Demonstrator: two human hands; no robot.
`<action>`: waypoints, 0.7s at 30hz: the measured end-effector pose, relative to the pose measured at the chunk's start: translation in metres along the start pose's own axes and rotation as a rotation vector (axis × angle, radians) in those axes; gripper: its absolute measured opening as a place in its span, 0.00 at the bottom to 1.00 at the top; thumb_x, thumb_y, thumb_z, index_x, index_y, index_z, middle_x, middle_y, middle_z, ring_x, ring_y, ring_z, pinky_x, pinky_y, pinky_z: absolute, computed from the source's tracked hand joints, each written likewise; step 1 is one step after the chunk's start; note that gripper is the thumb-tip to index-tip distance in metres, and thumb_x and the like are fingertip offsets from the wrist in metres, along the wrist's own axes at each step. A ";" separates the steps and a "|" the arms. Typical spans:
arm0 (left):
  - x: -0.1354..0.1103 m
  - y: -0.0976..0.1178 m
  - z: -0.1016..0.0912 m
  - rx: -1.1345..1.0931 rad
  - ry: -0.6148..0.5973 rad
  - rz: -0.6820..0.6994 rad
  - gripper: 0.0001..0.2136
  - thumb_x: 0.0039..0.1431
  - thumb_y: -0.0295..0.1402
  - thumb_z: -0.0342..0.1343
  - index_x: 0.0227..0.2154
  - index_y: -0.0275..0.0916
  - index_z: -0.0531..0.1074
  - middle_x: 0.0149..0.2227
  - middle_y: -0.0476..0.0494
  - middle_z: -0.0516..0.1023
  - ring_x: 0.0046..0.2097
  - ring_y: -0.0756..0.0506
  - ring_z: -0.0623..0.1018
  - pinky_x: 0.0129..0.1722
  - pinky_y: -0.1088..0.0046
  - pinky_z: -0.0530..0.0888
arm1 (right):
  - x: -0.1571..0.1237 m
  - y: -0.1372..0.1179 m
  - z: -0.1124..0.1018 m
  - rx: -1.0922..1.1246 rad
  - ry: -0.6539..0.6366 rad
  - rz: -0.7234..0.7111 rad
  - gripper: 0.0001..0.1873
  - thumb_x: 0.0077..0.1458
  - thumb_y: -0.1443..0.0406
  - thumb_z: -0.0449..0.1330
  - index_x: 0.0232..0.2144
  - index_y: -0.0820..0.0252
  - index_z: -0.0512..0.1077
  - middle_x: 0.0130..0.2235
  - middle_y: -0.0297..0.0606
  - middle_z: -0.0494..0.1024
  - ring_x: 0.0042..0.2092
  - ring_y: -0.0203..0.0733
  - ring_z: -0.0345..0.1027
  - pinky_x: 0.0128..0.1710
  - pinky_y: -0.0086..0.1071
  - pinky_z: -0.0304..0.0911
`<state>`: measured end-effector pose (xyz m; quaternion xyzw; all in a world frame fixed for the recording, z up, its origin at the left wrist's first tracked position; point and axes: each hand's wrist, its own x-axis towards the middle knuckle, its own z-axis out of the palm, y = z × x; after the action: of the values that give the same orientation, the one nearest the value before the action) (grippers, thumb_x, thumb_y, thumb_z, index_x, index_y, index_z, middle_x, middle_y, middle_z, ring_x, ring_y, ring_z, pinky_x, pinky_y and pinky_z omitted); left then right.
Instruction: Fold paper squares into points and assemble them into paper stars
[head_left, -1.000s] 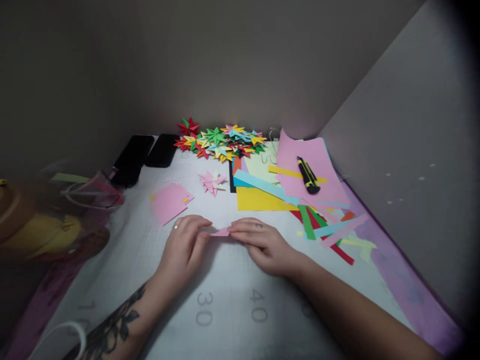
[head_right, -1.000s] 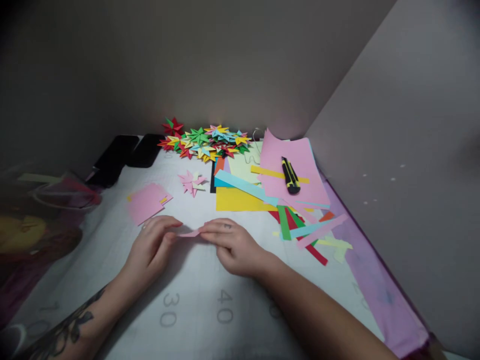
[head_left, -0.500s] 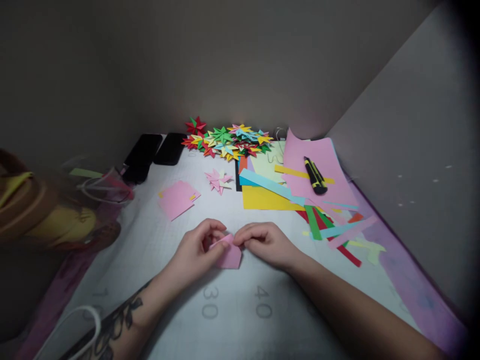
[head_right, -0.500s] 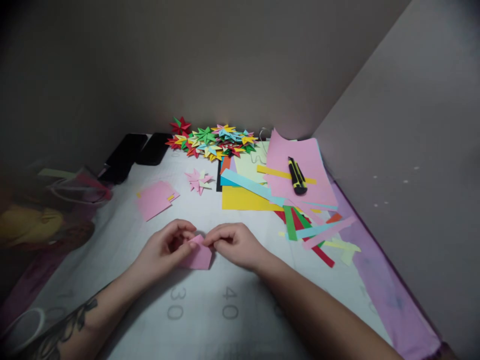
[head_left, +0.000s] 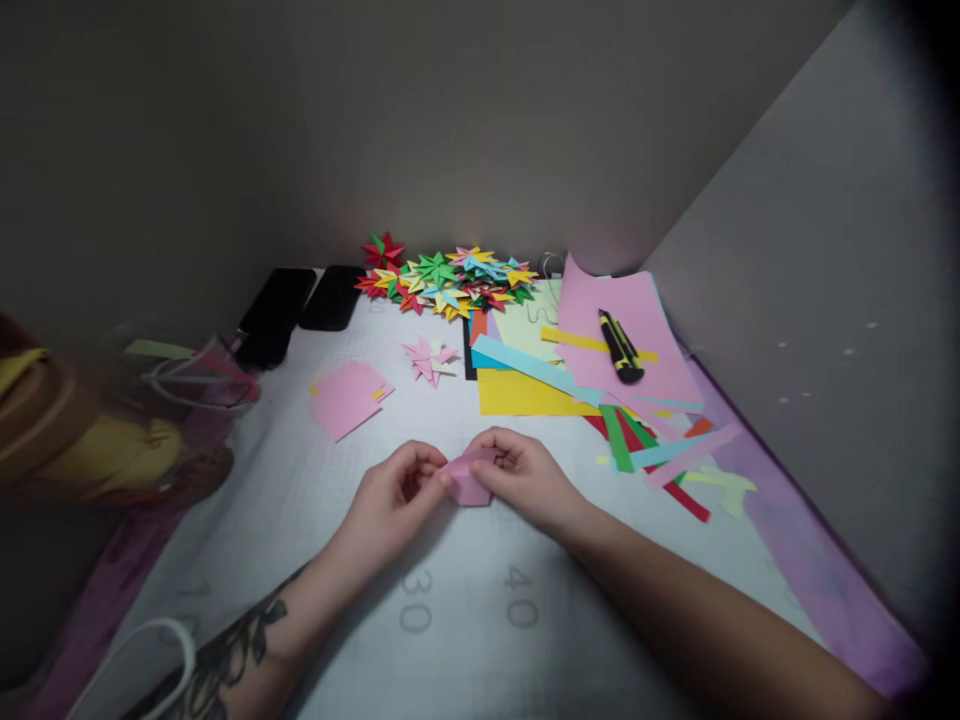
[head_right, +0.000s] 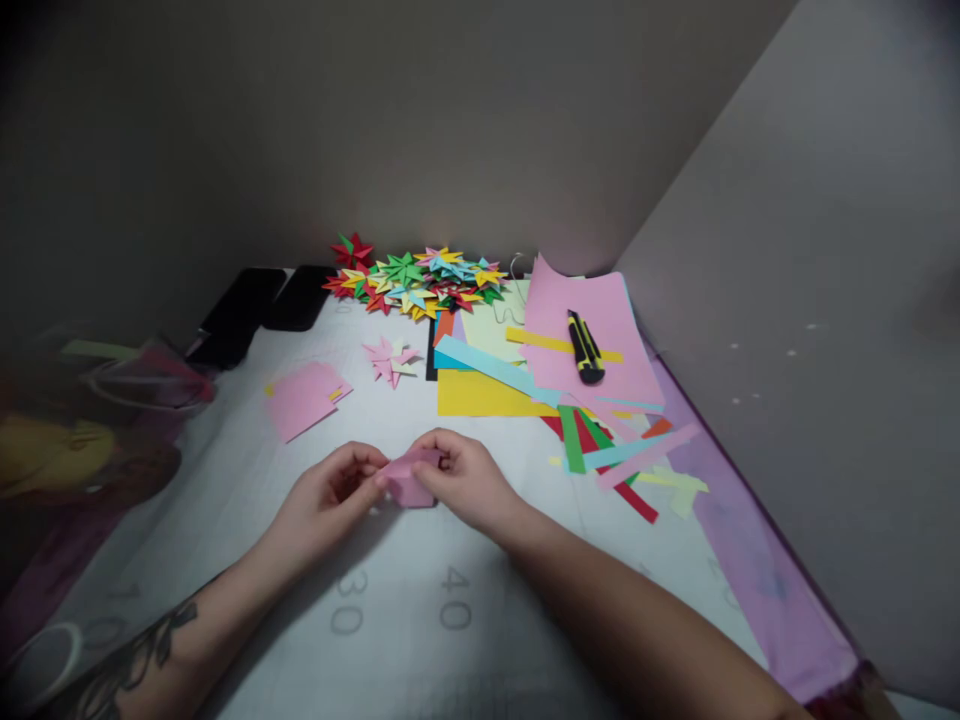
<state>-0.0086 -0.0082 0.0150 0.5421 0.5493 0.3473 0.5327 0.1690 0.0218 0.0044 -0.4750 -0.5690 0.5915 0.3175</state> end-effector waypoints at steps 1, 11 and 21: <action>0.000 0.000 0.000 0.010 -0.002 -0.008 0.08 0.53 0.35 0.55 0.33 0.36 0.68 0.27 0.49 0.72 0.29 0.51 0.70 0.28 0.78 0.65 | 0.000 0.002 -0.001 -0.047 -0.006 -0.019 0.06 0.47 0.68 0.57 0.32 0.59 0.70 0.30 0.33 0.73 0.31 0.36 0.67 0.28 0.28 0.61; 0.008 0.000 -0.002 -0.196 0.141 -0.186 0.09 0.52 0.34 0.53 0.35 0.40 0.61 0.15 0.57 0.70 0.16 0.55 0.60 0.18 0.83 0.56 | -0.008 0.004 -0.001 -1.029 0.234 -0.963 0.18 0.52 0.61 0.61 0.47 0.53 0.67 0.45 0.42 0.73 0.47 0.48 0.61 0.47 0.43 0.57; 0.006 -0.006 -0.007 0.029 0.101 -0.129 0.08 0.55 0.33 0.50 0.38 0.39 0.62 0.23 0.49 0.76 0.23 0.49 0.72 0.23 0.76 0.65 | 0.005 0.007 -0.004 -1.187 0.184 -0.999 0.07 0.58 0.69 0.56 0.36 0.55 0.73 0.43 0.38 0.77 0.43 0.43 0.64 0.39 0.38 0.57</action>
<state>-0.0155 -0.0019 0.0095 0.4948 0.6143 0.3312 0.5178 0.1722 0.0269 -0.0035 -0.3000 -0.9079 -0.0669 0.2849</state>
